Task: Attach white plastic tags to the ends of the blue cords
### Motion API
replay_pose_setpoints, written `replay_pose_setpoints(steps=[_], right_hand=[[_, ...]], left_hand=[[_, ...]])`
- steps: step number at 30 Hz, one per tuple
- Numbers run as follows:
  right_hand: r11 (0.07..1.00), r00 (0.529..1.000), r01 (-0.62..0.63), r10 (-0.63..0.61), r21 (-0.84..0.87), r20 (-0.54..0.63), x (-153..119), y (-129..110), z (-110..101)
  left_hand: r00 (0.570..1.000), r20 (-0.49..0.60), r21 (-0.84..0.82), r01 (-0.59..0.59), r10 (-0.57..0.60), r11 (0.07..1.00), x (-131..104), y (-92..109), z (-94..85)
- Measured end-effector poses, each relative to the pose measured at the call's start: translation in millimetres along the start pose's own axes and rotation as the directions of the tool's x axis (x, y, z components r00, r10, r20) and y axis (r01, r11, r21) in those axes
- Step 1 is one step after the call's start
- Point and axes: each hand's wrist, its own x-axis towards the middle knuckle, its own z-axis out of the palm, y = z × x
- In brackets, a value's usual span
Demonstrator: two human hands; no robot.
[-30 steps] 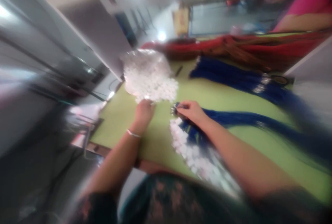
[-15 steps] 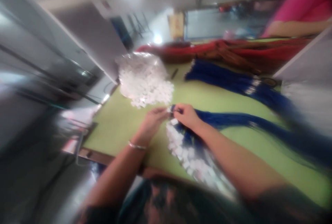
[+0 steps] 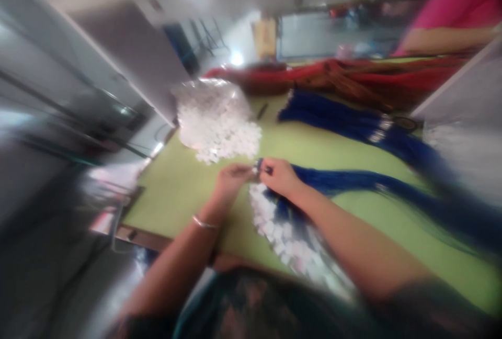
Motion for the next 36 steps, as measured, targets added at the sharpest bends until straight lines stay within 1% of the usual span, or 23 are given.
replay_pose_setpoints(steps=[3,7,9,13,16,18,19,20,21,22,23,24,25,26,27,28,29,30,31,32,33,35,36], right_hand=[[1.0,1.0,-0.025,0.025,0.016,0.006,1,1,0],[0.988,0.99,-0.136,0.132,0.076,0.058,3,6,-2],[0.985,0.986,-0.147,0.138,0.091,0.096,4,8,-3],[0.992,0.988,-0.101,0.091,0.073,0.122,4,10,-4],[0.99,0.988,-0.104,0.092,0.094,0.123,4,8,-5],[0.971,0.986,-0.152,0.135,0.182,0.101,5,6,-6],[0.949,0.981,-0.191,0.174,0.249,0.089,5,4,-7],[0.917,0.973,-0.231,0.216,0.324,0.08,5,3,-8],[0.878,0.964,-0.264,0.254,0.398,0.081,6,2,-9],[0.839,0.954,-0.294,0.285,0.458,0.092,6,2,-9],[0.807,0.946,-0.319,0.305,0.497,0.112,6,2,-9],[0.79,0.94,-0.338,0.316,0.511,0.133,6,2,-9],[0.789,0.936,-0.351,0.317,0.504,0.156,6,2,-9],[0.8,0.934,-0.356,0.31,0.483,0.176,7,3,-9],[0.815,0.936,-0.351,0.294,0.461,0.193,7,3,-8],[0.829,0.941,-0.336,0.273,0.447,0.202,7,4,-8],[0.836,0.945,-0.32,0.251,0.445,0.208,7,5,-7],[0.836,0.948,-0.312,0.239,0.452,0.212,7,5,-6],[0.832,0.948,-0.311,0.234,0.46,0.217,7,6,-5],[0.828,0.946,-0.314,0.235,0.464,0.223,7,7,-4],[0.828,0.945,-0.317,0.235,0.463,0.226,7,8,-3],[0.84,0.953,-0.294,0.219,0.456,0.21,7,9,0],[0.851,0.959,-0.273,0.208,0.448,0.19,7,10,1]], left_hand=[[0.997,-0.034,0.12,-0.06,0.064,0.991,0,-7,1.4],[0.995,-0.082,0.122,-0.053,0.063,0.991,0,-14,0.7],[0.994,-0.089,0.129,-0.046,0.058,0.991,0,-16,-0.6],[0.996,-0.044,0.149,-0.072,0.079,0.986,2,-19,-1.5],[0.994,-0.026,0.188,-0.099,0.106,0.977,2,-18,-1.0],[0.993,-0.021,0.206,-0.112,0.119,0.972,-3,-13,-0.1],[0.991,0.006,0.215,-0.135,0.137,0.967,-7,-9,0.9],[0.983,0.069,0.227,-0.182,0.171,0.957,-12,-4,2.4],[0.961,0.173,0.238,-0.253,0.215,0.938,-19,1,4.3],[0.914,0.311,0.24,-0.34,0.26,0.909,-26,7,6.4],[0.84,0.459,0.232,-0.428,0.29,0.873,-32,13,8.3],[0.746,0.596,0.215,-0.505,0.297,0.836,-37,17,9.3],[0.655,0.698,0.195,-0.562,0.288,0.804,-40,21,8.9],[0.602,0.749,0.189,-0.596,0.278,0.78,-41,23,6.3],[0.604,0.746,0.21,-0.612,0.279,0.762,-39,23,1.2],[0.663,0.686,0.27,-0.613,0.298,0.743,-33,23,-6.5],[0.762,0.558,0.373,-0.584,0.328,0.721,-25,23,-16.3],[0.852,0.364,0.501,-0.519,0.376,0.693,-15,22,-27.6],[0.903,0.118,0.665,-0.38,0.412,0.643,-3,22,-39.4],[0.908,-0.053,0.798,-0.211,0.415,0.564,8,22,-50.5],[0.909,-0.132,0.875,-0.08,0.395,0.477,19,23,-60.2],[0.923,-0.18,0.943,0.063,0.34,0.326,37,23,-72.9],[0.933,-0.169,0.96,0.082,0.318,0.269,43,22,-75.6]])
